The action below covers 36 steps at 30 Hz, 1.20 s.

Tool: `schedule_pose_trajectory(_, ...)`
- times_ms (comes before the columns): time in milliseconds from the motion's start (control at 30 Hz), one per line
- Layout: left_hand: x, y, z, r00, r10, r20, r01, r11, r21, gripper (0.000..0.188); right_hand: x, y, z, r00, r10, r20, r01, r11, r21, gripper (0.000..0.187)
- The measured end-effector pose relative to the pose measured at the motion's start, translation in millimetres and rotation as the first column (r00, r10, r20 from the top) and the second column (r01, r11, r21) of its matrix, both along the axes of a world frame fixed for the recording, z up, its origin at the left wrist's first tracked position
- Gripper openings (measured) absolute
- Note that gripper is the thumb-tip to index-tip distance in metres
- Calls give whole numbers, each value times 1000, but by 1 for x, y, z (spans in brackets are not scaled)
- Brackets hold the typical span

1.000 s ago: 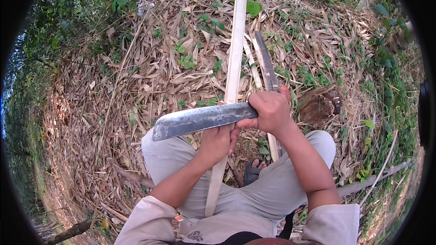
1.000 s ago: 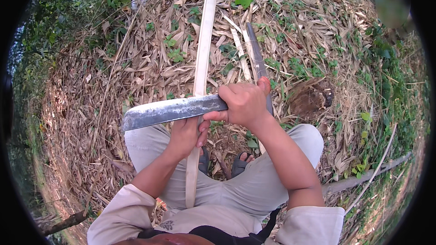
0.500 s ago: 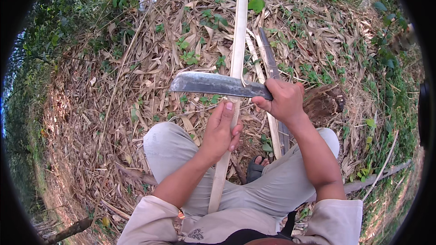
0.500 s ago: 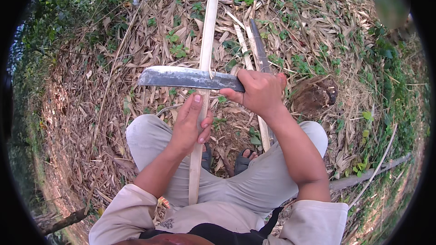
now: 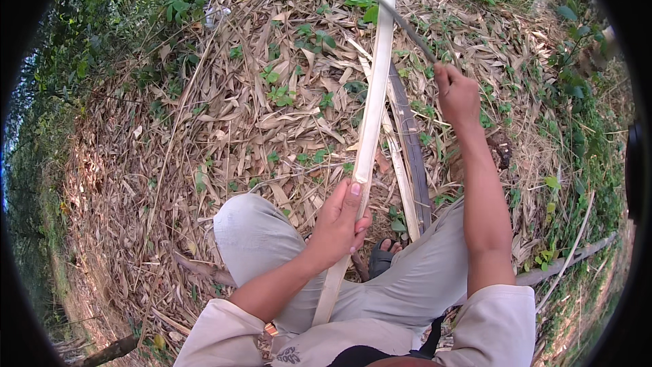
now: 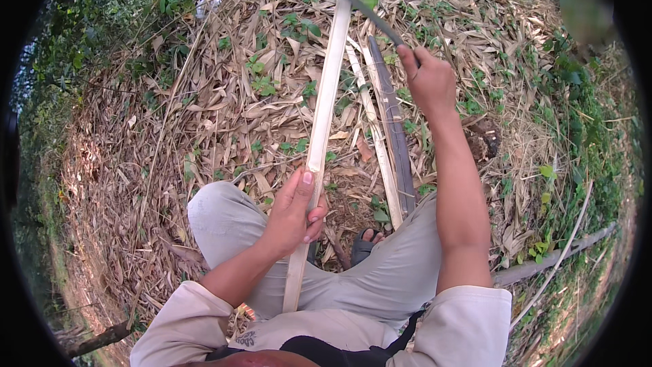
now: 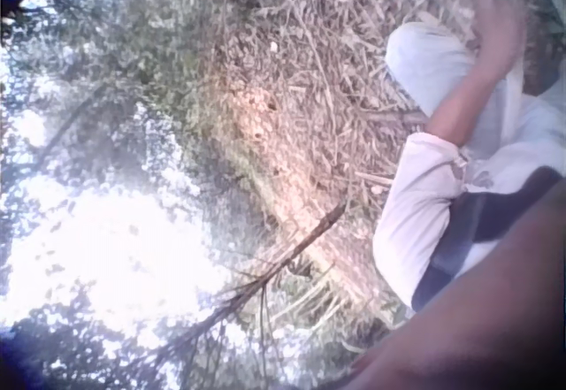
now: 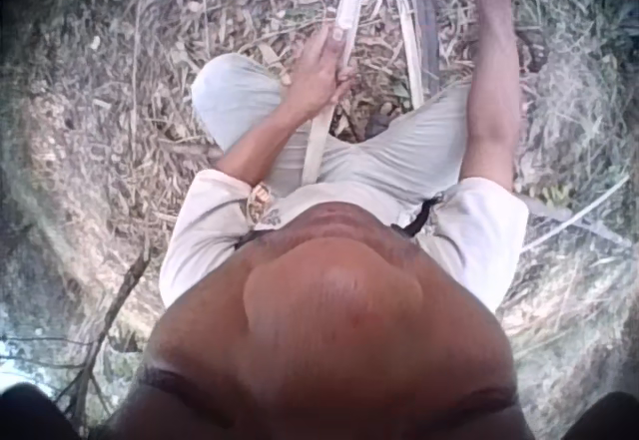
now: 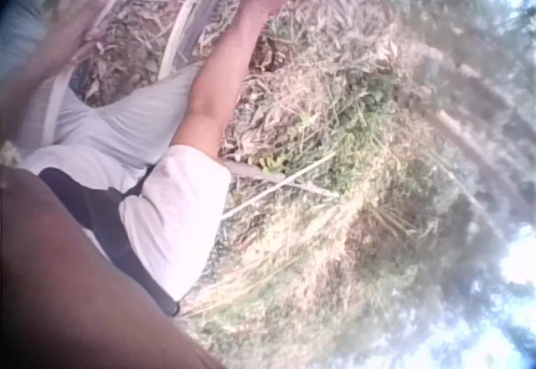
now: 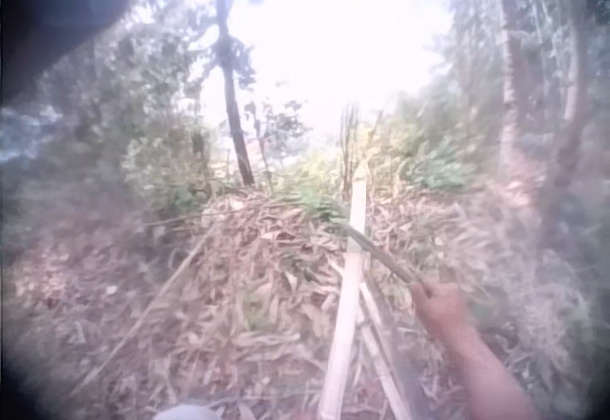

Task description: The person sits on the ground and uses a large knife to shave and split a long piece of bamboo. They repeatedly scrape the surface to remove the outer layer and then split the bamboo into thinner strips.

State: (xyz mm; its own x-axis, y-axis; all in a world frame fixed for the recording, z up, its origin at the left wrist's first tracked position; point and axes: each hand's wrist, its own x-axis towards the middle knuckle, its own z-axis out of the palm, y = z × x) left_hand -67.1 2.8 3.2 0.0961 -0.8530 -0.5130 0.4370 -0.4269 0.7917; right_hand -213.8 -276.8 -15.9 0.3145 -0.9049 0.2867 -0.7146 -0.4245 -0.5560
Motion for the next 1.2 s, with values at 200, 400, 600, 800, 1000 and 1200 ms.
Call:
schedule_pose_trajectory(200, -3, 6, -8, 999, -53, -9, 51, 994, -99, 38, -27, -33, -5, 992, -129, 1, 129, 990, -56, 69)
schedule_pose_trajectory(400, 8, -3, -9, 999, -32, -37, 30, 998, -52, 37, -6, 2, -21, 980, 161, -117, -197, 872, -449, 58)
schedule_pose_trajectory(600, 0, 6, -6, 998, -11, -67, 6, 997, -76, 38, 2, -3, -3, 871, 406, -277, -484, 616, -621, 61)
schedule_pose_trajectory(800, -19, 11, -7, 981, -194, -5, 193, 979, -70, 39, -14, -81, 7, 932, -362, 17, 357, 910, -211, 70)
schedule_pose_trajectory(1000, -15, 7, -14, 989, -150, -15, 149, 987, -59, 37, -28, -53, -11, 998, 60, 8, -54, 942, -331, 64)
schedule_pose_trajectory(1200, -18, 15, -11, 989, -150, -14, 149, 987, -52, 36, -27, -86, -13, 981, -142, 129, 159, 978, -133, 72)
